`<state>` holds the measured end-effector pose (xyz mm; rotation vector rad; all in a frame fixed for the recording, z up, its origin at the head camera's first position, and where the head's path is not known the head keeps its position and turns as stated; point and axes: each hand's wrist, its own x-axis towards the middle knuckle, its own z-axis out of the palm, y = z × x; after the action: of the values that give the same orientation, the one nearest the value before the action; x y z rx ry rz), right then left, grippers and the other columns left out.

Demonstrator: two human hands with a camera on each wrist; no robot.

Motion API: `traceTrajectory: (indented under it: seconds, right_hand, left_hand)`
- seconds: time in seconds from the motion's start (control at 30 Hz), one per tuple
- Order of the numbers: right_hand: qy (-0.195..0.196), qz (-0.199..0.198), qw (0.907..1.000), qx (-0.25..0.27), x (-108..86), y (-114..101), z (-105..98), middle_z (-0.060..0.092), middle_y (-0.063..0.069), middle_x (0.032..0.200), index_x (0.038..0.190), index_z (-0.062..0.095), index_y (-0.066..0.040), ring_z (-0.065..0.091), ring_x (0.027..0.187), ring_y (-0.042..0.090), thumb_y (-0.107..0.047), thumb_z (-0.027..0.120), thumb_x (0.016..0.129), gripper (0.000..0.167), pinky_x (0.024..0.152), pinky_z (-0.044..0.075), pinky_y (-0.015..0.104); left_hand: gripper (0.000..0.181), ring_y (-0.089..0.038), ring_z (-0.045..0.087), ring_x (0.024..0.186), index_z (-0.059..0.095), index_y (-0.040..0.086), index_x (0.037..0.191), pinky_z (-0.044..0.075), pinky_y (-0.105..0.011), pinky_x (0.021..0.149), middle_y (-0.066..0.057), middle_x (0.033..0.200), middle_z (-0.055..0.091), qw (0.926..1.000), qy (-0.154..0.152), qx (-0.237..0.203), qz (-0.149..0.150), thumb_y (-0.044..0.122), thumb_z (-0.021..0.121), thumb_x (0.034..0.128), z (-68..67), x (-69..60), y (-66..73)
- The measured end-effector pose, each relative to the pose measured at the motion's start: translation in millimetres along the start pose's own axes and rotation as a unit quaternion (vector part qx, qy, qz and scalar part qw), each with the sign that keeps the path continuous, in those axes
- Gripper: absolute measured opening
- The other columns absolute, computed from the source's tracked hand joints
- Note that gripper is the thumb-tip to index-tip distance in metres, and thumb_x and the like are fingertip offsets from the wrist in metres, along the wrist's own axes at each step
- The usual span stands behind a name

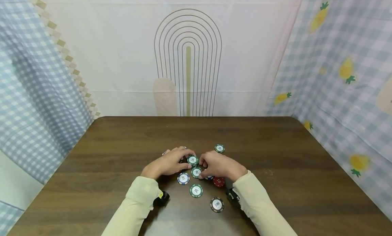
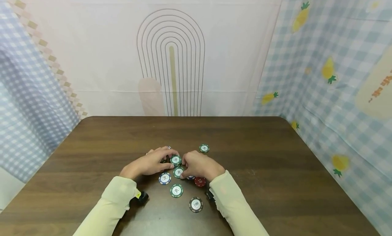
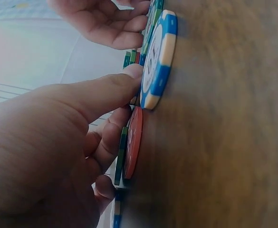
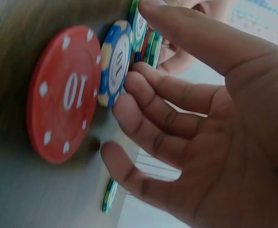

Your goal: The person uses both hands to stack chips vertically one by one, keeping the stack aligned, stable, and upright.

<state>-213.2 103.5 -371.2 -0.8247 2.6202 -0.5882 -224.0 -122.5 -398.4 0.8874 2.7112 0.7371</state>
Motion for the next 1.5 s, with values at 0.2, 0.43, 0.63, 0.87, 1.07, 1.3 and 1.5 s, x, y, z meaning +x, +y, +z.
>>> traceTrajectory:
  seconds: [0.2,0.43,0.63,0.87,1.07,1.3,1.5]
  right_hand:
    - [0.033,0.021,0.9971,-0.065,-2.9,-14,8,0.055,-0.006,0.068,0.076,0.066,-0.015,0.049,0.06,0.009,-0.028,0.092,0.084,0.03,0.059,0.042,0.03]
    - [0.051,0.027,0.9931,-0.102,-2.6,-18,14,0.049,-0.007,0.061,0.061,0.058,-0.018,0.049,0.061,0.011,-0.03,0.088,0.087,0.042,0.064,0.039,0.038]
    - [0.064,0.001,0.989,-0.133,-1.1,-13,14,0.045,-0.01,0.064,0.06,0.051,-0.021,0.043,0.058,0.009,-0.024,0.078,0.083,0.035,0.055,0.04,0.03]
    - [0.069,0.026,0.9936,-0.085,-1.8,-2,6,0.063,-0.003,0.086,0.093,0.069,-0.011,0.054,0.068,0.009,-0.022,0.082,0.082,0.021,0.062,0.048,0.029]
    - [0.07,0.027,0.9954,-0.058,0.6,6,3,0.069,0.006,0.114,0.122,0.071,-0.004,0.058,0.084,0.012,-0.024,0.082,0.087,0.042,0.076,0.054,0.031]
    - [0.105,0.024,0.9932,-0.045,0.4,10,-2,0.064,0.002,0.11,0.116,0.072,-0.01,0.058,0.087,0.012,-0.022,0.081,0.087,0.033,0.079,0.055,0.033]
    - [0.128,0.017,0.991,-0.035,1.4,11,-2,0.065,0.002,0.112,0.116,0.072,-0.01,0.059,0.09,0.013,-0.021,0.08,0.087,0.033,0.082,0.055,0.036]
  left_hand:
    - [0.039,-0.02,0.056,0.112,0.063,0.018,0.142,0.038,-0.047,0.094,-0.002,0.128,0.062,0.9998,0.0,-0.017,-0.009,0.024,0.07,0.1037,0.3,-0.2,0.1]
    - [0.039,-0.02,0.056,0.111,0.064,0.018,0.141,0.038,-0.046,0.093,-0.003,0.131,0.062,0.9998,0.005,-0.019,0.0,0.024,0.07,0.1036,0.2,0.9,1.0]
    - [0.039,-0.018,0.056,0.108,0.065,0.018,0.141,0.039,-0.045,0.093,-0.001,0.127,0.062,0.9998,0.005,-0.015,-0.01,0.024,0.071,0.1029,0.3,1.4,2.1]
    - [0.039,-0.015,0.056,0.103,0.065,0.019,0.14,0.037,-0.043,0.09,0.002,0.119,0.062,0.9998,0.007,-0.014,-0.014,0.025,0.072,0.1026,0.7,3.5,2.2]
    - [0.039,-0.013,0.055,0.1,0.065,0.02,0.14,0.035,-0.041,0.088,0.004,0.116,0.061,0.9996,0.006,-0.02,-0.018,0.026,0.072,0.1022,0.1,2.3,2.2]
    - [0.037,-0.01,0.056,0.092,0.067,0.02,0.137,0.035,-0.042,0.089,0.007,0.109,0.06,0.9988,0.01,-0.036,-0.03,0.026,0.074,0.1012,0.6,2.5,0.3]
    - [0.036,-0.007,0.057,0.081,0.069,0.018,0.134,0.039,-0.043,0.091,0.007,0.104,0.06,0.9982,0.017,-0.046,-0.035,0.025,0.076,0.0997,0.8,3.2,-0.4]
